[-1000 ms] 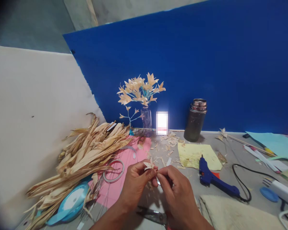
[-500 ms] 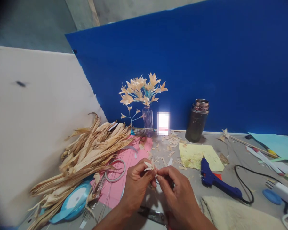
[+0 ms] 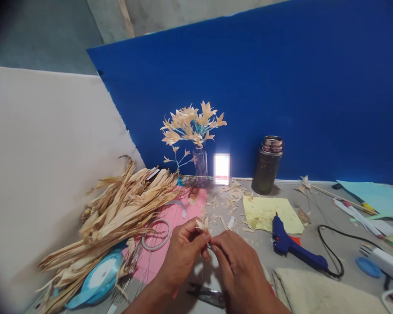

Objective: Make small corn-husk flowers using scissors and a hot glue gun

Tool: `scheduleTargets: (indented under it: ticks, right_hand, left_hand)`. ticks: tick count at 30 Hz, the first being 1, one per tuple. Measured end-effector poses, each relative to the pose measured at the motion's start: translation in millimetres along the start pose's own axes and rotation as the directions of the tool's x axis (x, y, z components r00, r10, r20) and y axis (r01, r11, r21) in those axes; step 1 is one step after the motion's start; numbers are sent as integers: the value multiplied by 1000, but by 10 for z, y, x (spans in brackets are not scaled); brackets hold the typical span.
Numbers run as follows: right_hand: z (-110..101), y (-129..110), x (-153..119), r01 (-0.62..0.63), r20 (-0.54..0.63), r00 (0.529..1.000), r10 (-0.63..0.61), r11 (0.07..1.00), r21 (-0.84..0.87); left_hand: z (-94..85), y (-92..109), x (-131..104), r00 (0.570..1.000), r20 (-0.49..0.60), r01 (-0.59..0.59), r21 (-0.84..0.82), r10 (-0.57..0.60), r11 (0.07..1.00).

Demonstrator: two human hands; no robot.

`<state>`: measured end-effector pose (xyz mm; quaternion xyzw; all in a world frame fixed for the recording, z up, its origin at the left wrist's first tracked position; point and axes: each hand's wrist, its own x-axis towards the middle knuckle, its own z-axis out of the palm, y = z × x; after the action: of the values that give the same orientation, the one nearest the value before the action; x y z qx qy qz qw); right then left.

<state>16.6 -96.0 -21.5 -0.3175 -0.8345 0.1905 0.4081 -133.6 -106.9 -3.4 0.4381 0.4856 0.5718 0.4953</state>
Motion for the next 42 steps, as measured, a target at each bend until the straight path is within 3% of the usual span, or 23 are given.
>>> scheduleTargets:
  ticks: [5,9,12,15,18,21,23,25,32,38,42]
  right_hand:
    - [79,23,-39,-72,-18,997,72,996,-45]
    - [76,27,-39,47,-82,995,-56,993,-109]
    - [50,13,-26,132,-128,981,-144,986,-100]
    - [48,-2,-26,145,-162,975,-152,988,-57]
    - [51,-23,-27,101,-166,981,-97,995,20]
    - [13,-53,0,-104,-55,992,117,974,203]
    - [-32,-62,33,-280,95,960,263,890,360]
    - [-72,-53,65,-392,218,920,326,784,482]
    - [-44,41,71,-562,394,825,406,509,652]
    - [15,114,48,-604,509,784,356,243,759]
    - [19,97,41,-583,509,790,343,162,796]
  left_hand:
    - [25,3,-1,996,-87,9,-39,-12,999]
    - [37,0,-13,995,-103,-20,-51,14,999]
    - [20,-2,-19,997,-75,-28,-70,23,997]
    - [-17,-26,-13,1000,9,-19,-111,20,994]
    - [-46,-55,-5,997,73,-17,-155,28,988]
    - [-53,-55,-8,996,67,-45,-151,55,988]
    - [-50,-43,-12,995,70,-61,-134,71,989]
    - [-45,-32,-12,994,80,-71,-118,80,991]
    - [-10,-30,-21,994,90,-57,-135,70,989]
    - [5,-59,-40,990,107,-73,-210,97,975]
    - [5,-100,-36,988,107,-80,-246,109,966]
